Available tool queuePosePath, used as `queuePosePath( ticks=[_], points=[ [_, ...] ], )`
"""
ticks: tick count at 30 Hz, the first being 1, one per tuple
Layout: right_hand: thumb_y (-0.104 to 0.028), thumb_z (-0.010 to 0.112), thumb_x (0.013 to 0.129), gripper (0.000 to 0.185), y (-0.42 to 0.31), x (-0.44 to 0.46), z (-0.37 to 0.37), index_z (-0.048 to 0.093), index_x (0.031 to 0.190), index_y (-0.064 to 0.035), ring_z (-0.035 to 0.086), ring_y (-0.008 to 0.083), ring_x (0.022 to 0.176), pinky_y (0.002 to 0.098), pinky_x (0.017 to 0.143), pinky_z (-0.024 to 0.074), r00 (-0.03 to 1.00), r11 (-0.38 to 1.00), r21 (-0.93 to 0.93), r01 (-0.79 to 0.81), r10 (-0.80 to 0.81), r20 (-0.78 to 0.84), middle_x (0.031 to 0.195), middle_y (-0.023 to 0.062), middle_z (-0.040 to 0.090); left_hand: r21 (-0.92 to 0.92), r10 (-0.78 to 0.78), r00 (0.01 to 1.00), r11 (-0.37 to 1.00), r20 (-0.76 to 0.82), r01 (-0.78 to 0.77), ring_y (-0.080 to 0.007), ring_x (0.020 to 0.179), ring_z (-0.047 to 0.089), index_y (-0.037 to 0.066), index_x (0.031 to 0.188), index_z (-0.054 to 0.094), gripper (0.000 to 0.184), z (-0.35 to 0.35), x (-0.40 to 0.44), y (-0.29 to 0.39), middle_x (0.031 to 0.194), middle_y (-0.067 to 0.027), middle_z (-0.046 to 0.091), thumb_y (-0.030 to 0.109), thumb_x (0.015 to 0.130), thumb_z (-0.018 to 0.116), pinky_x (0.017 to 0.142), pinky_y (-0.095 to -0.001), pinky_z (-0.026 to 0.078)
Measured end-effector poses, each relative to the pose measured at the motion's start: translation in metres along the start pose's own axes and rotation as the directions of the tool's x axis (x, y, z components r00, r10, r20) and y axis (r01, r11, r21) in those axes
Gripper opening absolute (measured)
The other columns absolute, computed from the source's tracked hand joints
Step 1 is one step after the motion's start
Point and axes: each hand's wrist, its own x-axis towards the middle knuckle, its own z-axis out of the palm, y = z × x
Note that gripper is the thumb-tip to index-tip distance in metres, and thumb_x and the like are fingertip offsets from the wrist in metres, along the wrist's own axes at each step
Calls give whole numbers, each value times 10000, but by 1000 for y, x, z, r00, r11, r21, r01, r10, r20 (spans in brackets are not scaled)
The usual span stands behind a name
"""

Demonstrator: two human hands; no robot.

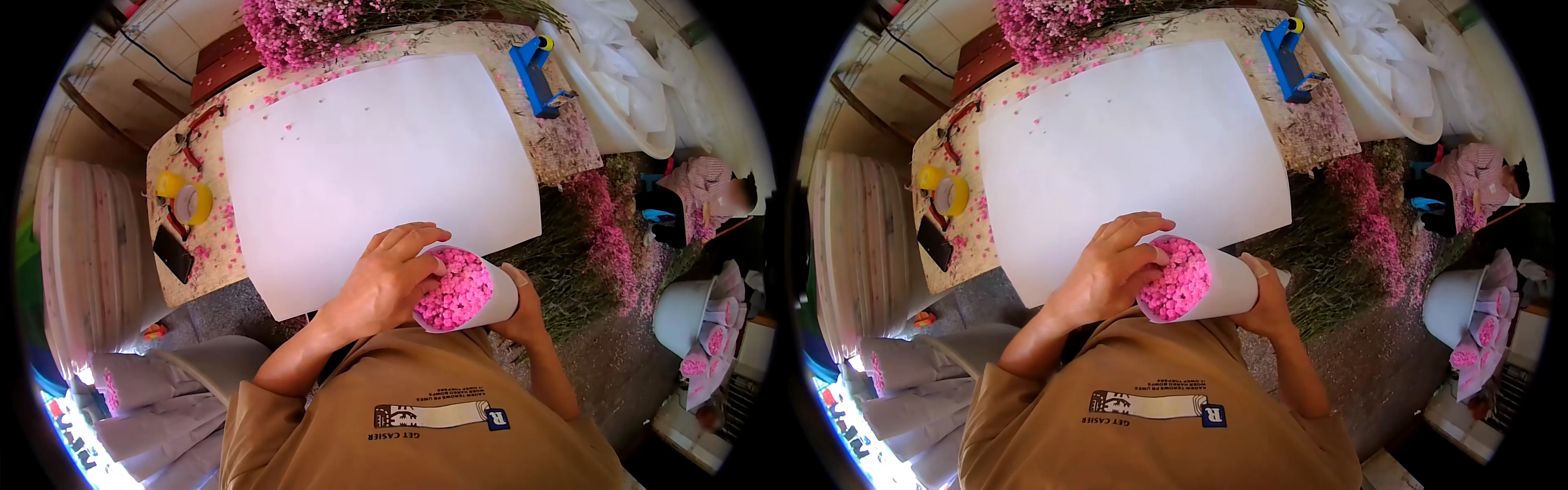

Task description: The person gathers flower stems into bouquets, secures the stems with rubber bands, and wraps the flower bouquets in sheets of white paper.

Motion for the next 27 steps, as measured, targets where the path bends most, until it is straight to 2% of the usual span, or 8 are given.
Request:
queuePosePath(
  ticks=[10,16,18,21,23,25,26,27],
  points=[
    [-303,945,638,928,-4,2,-1,509,1389,23,569,405,1238,475,1027,476,1000,999,-31,-9,9,5,1327,237,570,61,56,998,997,-41,-54,-381,1213,605,39,860,672,181,10,1,-6,1262,-134,653,-9,722,779,1000,-479,472],
    [-294,944,636,924,2,1,1,511,1388,23,577,401,1234,471,1026,482,1000,1000,17,8,-8,-18,1332,236,570,-302,-36,999,953,-8,32,-376,1289,533,32,828,636,157,18,-10,-25,1231,-152,620,-86,741,692,1047,-469,430],
    [-297,944,638,928,2,0,0,511,1392,26,573,398,1246,469,1033,478,1000,1000,11,-20,21,-21,1331,236,573,-637,-132,991,767,-35,80,-371,1322,481,51,829,621,133,12,-17,-28,1205,-148,594,-62,777,669,1090,-480,374],
    [-301,946,634,936,1,2,0,513,1392,36,571,396,1251,465,1037,475,999,999,26,-39,39,-30,1330,237,576,-744,-212,970,666,-120,54,-366,1317,465,75,811,601,99,-7,-29,-35,1177,-138,574,18,821,681,1112,-501,326],
    [-308,947,631,941,3,3,1,513,1390,43,572,394,1249,465,1035,475,999,999,28,-40,40,-25,1327,237,577,-701,-189,982,702,-15,125,-367,1362,447,68,826,627,97,-30,-36,-35,1257,-150,584,3,763,664,1139,-526,311],
    [-314,948,629,947,3,5,1,514,1388,49,573,391,1247,465,1033,475,999,999,30,-45,46,-27,1324,238,578,-289,-179,941,920,288,264,-369,1413,428,79,890,686,229,-44,-38,-27,1351,-148,587,-8,687,626,1178,-587,258],
    [-318,949,625,951,2,6,0,514,1386,52,575,391,1242,466,1029,476,999,999,25,-41,41,-17,1322,239,578,-101,-222,938,961,268,257,-373,1428,433,104,935,735,357,-45,-39,-19,1403,-133,585,-19,636,581,1196,-638,201],
    [-322,950,621,956,1,7,0,515,1384,55,577,391,1237,468,1025,477,999,999,21,-36,36,-6,1320,241,578,-101,-225,937,960,268,260,-373,1428,433,104,935,735,357,-42,-38,-14,1403,-133,585,-19,636,581,1196,-638,201]
  ],
)
